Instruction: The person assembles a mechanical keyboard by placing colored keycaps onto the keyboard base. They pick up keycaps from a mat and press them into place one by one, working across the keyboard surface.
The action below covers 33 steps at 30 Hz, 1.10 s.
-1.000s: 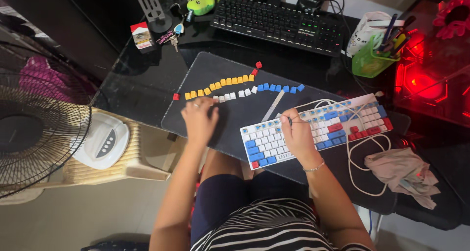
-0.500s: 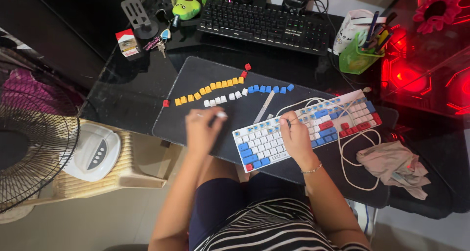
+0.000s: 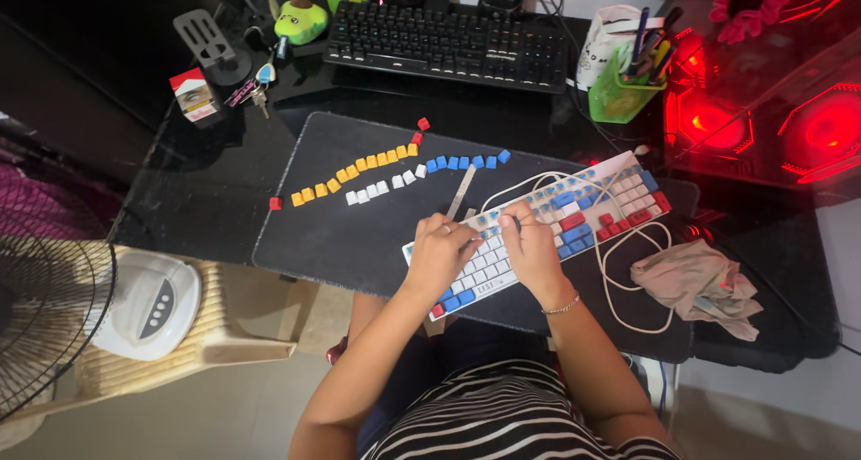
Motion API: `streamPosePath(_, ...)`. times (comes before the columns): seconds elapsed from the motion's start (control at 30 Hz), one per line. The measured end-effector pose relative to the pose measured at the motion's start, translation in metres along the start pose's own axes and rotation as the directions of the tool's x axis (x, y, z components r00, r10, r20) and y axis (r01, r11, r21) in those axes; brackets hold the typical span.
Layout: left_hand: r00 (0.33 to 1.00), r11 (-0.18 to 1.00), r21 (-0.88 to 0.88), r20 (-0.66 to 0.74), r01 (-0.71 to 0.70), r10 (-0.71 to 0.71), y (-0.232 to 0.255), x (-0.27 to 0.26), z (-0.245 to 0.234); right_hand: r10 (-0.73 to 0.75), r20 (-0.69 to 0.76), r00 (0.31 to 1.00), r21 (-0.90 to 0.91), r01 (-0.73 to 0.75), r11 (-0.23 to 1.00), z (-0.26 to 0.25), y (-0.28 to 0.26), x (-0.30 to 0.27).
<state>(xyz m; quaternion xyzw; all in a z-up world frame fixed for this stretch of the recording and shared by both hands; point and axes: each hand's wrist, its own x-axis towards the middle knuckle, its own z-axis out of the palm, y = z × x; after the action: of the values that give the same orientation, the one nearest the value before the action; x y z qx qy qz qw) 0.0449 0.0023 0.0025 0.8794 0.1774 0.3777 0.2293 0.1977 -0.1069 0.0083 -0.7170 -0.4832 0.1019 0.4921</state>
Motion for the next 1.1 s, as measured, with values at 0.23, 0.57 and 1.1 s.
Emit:
streamPosePath(0.23,1.000,1.000,-0.003,0.025,0.019,-0.019,-0.001,-0.001,-0.004,0.045,0.142,0.989,-0.042,-0.040,0.998,0.010,-0.006,0.012)
streamPosePath(0.57,0.991,0.978,0.188,0.120,-0.088,0.067,0.001,0.000,-0.019,0.059,0.225,0.973,-0.064,-0.046,0.997,0.011,-0.017,0.025)
streamPosePath(1.1,0.984,0.956,0.269,0.161,-0.118,0.076,0.001,-0.016,-0.019,-0.140,0.129,0.982,-0.069,0.150,0.986,0.023,0.016,-0.018)
